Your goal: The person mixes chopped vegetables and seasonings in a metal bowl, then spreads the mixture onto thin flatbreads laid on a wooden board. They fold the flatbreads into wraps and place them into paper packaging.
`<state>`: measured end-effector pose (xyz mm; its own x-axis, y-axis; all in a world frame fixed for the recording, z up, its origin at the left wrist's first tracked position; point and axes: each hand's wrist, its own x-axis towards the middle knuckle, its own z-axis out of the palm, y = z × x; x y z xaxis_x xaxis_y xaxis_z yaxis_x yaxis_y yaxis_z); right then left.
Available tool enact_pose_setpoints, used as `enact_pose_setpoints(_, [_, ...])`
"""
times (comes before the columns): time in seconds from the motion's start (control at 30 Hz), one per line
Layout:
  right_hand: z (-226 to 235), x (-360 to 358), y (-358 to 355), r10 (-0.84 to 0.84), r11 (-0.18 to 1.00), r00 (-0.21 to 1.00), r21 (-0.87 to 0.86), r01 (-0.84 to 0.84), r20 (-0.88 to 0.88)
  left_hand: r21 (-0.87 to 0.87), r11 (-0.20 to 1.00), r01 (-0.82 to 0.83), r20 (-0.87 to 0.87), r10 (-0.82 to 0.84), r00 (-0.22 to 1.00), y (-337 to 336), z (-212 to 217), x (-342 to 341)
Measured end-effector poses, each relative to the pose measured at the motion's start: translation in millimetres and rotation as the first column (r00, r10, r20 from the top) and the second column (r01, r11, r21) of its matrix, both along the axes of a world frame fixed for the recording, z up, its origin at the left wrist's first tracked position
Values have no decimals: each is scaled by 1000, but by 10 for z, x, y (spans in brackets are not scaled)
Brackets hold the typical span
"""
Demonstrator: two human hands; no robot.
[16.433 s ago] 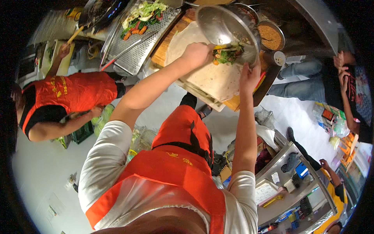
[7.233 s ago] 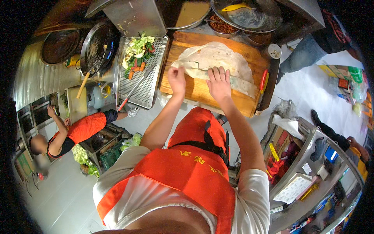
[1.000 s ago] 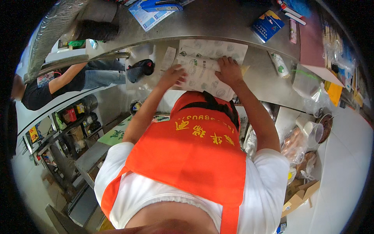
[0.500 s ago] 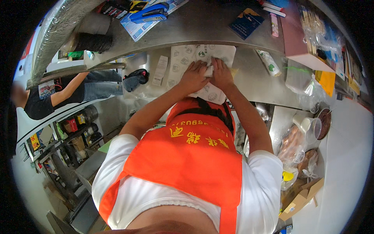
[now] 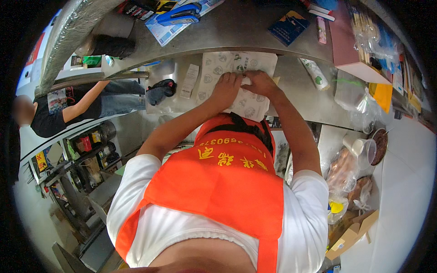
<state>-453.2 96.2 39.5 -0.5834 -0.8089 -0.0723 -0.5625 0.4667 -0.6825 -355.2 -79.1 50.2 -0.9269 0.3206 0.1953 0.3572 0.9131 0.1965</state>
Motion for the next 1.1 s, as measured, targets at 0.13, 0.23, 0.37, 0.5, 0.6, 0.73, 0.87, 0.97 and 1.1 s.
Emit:
enact_pose_setpoints(0.13, [157,28,-23,-11,994,998,111,4,58,-74,995,-70,103,77,992,102,-79,-107])
enact_pose_setpoints(0.23, [-37,206,-78,-83,996,915,0,91,-395,11,998,-55,440,44,897,-43,-142,-385])
enact_pose_setpoints(0.37, [-96,71,-165,-9,984,974,172,49,-225,29,973,-231,343,207,916,49,11,-324])
enact_pose_setpoints(0.5, [-55,-239,-221,110,965,993,236,-116,39,-63,989,-136,-164,124,979,54,-305,-158])
enact_pose_setpoints(0.6, [-120,-9,-172,66,971,952,237,7,-300,-38,985,-170,57,172,983,65,-278,-261])
enact_pose_setpoints(0.73, [-196,205,-295,-124,908,864,296,298,-489,-68,986,-152,137,160,977,79,-89,-384])
enact_pose_setpoints(0.87, [-149,-63,-269,-97,931,981,333,149,-169,-106,990,-92,-116,80,990,34,-343,-186])
enact_pose_setpoints(0.97, [-13,55,-295,-84,946,869,236,224,-487,-82,993,-90,230,106,967,-66,-271,-581])
enact_pose_setpoints(1.1, [-77,123,-446,-60,856,846,410,317,-530,-78,995,-62,339,85,937,-115,-118,-688])
